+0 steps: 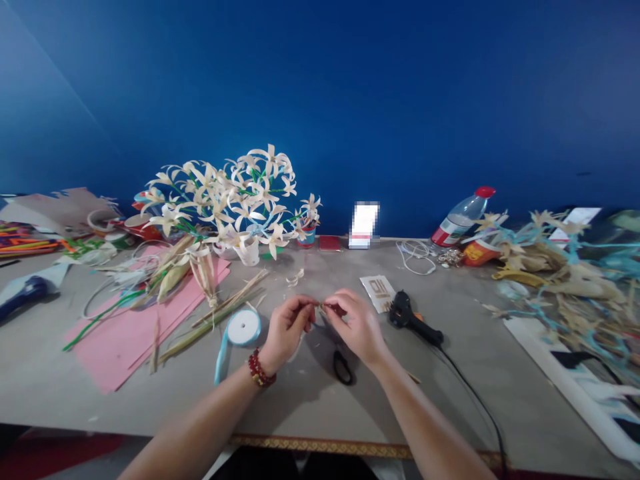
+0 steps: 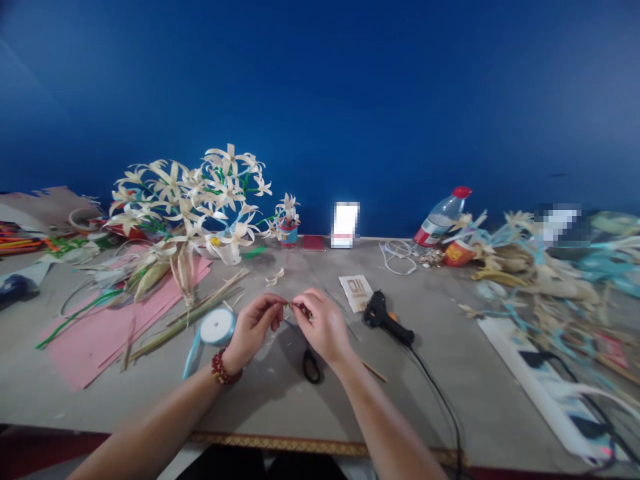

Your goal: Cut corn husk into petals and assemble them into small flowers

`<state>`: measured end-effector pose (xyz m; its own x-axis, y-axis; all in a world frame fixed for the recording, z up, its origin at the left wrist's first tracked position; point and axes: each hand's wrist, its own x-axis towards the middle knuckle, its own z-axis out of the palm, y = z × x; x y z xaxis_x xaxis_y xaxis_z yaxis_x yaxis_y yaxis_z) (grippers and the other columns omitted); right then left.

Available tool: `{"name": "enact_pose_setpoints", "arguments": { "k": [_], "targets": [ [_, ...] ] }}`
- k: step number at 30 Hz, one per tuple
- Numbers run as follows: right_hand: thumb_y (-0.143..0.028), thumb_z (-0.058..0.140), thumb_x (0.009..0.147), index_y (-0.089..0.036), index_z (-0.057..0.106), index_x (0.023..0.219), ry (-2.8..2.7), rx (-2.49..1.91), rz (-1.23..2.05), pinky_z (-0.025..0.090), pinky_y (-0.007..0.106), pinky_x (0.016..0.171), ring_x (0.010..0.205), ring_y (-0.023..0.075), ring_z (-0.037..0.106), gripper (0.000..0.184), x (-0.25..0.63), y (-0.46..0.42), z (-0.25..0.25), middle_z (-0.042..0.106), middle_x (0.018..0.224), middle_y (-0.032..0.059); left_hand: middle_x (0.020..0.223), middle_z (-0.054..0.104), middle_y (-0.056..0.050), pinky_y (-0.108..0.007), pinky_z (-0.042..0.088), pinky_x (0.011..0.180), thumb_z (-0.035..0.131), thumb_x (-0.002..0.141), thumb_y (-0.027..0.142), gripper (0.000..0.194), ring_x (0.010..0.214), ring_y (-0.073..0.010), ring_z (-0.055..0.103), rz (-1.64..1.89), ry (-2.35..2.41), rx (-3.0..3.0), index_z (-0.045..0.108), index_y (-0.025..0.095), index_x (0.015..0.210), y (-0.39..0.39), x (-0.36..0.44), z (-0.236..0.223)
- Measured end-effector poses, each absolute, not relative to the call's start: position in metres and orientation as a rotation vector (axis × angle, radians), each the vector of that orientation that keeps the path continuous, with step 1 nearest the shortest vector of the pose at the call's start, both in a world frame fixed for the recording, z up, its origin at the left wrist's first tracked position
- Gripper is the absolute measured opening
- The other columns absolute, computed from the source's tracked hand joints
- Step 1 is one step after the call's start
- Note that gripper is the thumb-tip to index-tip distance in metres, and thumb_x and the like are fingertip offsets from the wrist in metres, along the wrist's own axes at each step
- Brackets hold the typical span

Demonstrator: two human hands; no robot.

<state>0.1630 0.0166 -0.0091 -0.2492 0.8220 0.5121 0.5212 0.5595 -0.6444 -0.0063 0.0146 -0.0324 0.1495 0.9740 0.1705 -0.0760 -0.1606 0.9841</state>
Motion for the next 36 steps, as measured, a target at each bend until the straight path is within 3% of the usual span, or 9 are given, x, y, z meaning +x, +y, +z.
{"name": "enact_pose_setpoints", "arguments": {
  "k": [4, 11, 15, 20, 31, 36],
  "targets": [
    [-0.018, 0.052, 0.092, -0.021, 0.062, 0.088, -1.933, -1.105, 0.419, 0.046, 0.027, 0.067, 0.069, 0.0157, 0.057, 0.011, 0.162, 0.016, -0.008, 0.060, 0.083, 0.0035, 0.069, 0.058, 0.001, -0.021, 0.043, 0.053, 0.054, 0.092, 0.038, 0.023, 0.054, -0.0094, 0.052, 1.267, 1.007, 1.398, 0.062, 0.016, 0.094, 0.015, -0.008, -0.033],
    [-0.009, 0.056, 0.085, -0.020, 0.058, 0.081, -2.041, -1.127, 0.370, 0.043, 0.026, 0.065, 0.073, 0.0176, 0.057, 0.012, 0.161, 0.013, -0.012, 0.060, 0.081, 0.0029, 0.098, 0.066, -0.008, -0.032, 0.050, 0.081, 0.061, 0.088, 0.027, 0.024, 0.086, -0.0191, 0.062, 1.258, 1.041, 1.948, 0.064, 0.022, 0.112, 0.010, -0.010, -0.023],
    [-0.011, 0.055, 0.086, -0.021, 0.057, 0.081, -2.007, -1.130, 0.361, 0.044, 0.026, 0.064, 0.071, 0.0171, 0.057, 0.012, 0.161, 0.013, -0.013, 0.059, 0.080, 0.0023, 0.094, 0.068, -0.008, -0.030, 0.050, 0.079, 0.054, 0.093, 0.024, 0.018, 0.087, -0.0190, 0.063, 1.280, 1.030, 1.976, 0.069, 0.021, 0.103, 0.011, -0.010, -0.019],
    [-0.013, 0.051, 0.091, -0.021, 0.059, 0.091, -1.974, -1.048, 0.430, 0.047, 0.027, 0.070, 0.076, 0.0174, 0.059, 0.011, 0.161, 0.014, -0.012, 0.062, 0.087, 0.0043, 0.093, 0.069, -0.007, -0.030, 0.050, 0.079, 0.058, 0.091, 0.021, 0.016, 0.086, -0.0191, 0.063, 1.343, 1.054, 2.001, 0.068, 0.021, 0.102, 0.013, -0.011, -0.022],
    [-0.019, 0.052, 0.095, -0.021, 0.060, 0.090, -1.935, -1.091, 0.460, 0.046, 0.027, 0.069, 0.074, 0.0169, 0.059, 0.010, 0.160, 0.012, -0.009, 0.061, 0.085, 0.0040, 0.085, 0.066, -0.005, -0.027, 0.047, 0.070, 0.057, 0.089, 0.018, 0.009, 0.077, -0.0172, 0.060, 1.372, 1.110, 2.026, 0.066, 0.020, 0.091, 0.012, -0.013, -0.020],
    [-0.021, 0.052, 0.094, -0.021, 0.061, 0.089, -1.920, -1.093, 0.455, 0.046, 0.027, 0.068, 0.073, 0.0166, 0.059, 0.010, 0.162, 0.015, -0.008, 0.061, 0.084, 0.0039, 0.085, 0.065, -0.004, -0.026, 0.046, 0.067, 0.059, 0.089, 0.021, 0.011, 0.072, -0.0153, 0.058, 1.350, 1.117, 2.029, 0.065, 0.020, 0.098, 0.013, -0.013, -0.022]
  ]
}}
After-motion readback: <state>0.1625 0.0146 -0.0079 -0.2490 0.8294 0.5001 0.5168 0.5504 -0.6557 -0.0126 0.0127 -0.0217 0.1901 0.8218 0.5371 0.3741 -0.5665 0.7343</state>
